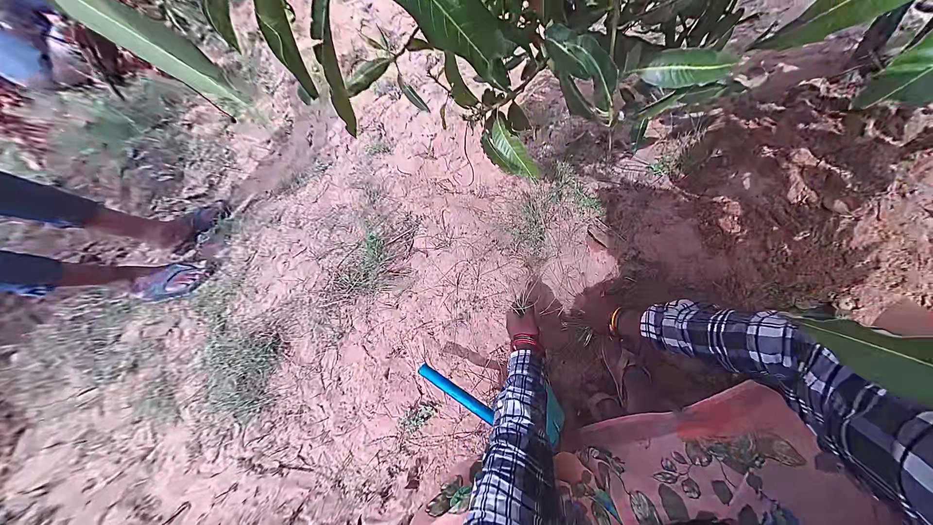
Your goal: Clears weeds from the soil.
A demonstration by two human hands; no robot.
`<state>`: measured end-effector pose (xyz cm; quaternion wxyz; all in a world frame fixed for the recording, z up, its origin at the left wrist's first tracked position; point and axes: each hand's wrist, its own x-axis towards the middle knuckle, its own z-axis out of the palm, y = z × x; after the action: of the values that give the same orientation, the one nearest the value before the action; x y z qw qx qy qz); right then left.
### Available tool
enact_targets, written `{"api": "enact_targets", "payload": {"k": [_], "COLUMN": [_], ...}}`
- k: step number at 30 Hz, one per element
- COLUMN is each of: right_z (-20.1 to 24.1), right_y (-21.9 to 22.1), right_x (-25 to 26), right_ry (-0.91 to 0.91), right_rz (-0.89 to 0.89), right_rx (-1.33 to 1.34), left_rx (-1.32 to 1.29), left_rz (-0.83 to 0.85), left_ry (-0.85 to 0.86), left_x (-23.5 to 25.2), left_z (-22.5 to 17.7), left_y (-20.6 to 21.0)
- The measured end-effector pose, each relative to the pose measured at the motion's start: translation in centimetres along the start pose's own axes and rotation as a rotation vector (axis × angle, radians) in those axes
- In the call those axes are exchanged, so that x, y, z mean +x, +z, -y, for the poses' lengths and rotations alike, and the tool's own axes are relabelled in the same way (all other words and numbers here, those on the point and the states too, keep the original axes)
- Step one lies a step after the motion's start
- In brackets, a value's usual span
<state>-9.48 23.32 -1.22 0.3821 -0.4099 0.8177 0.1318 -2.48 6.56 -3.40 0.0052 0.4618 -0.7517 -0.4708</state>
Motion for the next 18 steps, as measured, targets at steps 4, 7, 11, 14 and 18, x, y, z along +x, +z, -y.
{"api": "enact_targets", "payload": {"k": [4,7,11,14,18], "right_z": [1.8,-1.6,-4.6,-5.2,-5.0], "right_y": [2.9,1.2,-3.4,-4.4,-2.5], "right_x": [-6.2,-6.0,-8.1,-8.9,-7.0], "right_ry": [-0.212,-0.093,0.066,0.175,0.211], "right_rz": [0.156,0.132,0.083,0.058,0.075], "right_rx": [-0.087,-0.045,-0.047,-0.018,-0.029], "left_rx": [0.255,0.384,0.463,0.365,0.367], "left_rz": [0.124,0.201,0.217,0.257,0.382], "left_ry": [0.034,0.137,0.300,0.327,0.279], "left_x": [2.4,3.6,5.7,6.8,6.9], "left_z": [-0.4,-2.5,-3.5,-3.0,-2.8], "left_y": [2.5,4.7,8.6,9.3,7.9]}}
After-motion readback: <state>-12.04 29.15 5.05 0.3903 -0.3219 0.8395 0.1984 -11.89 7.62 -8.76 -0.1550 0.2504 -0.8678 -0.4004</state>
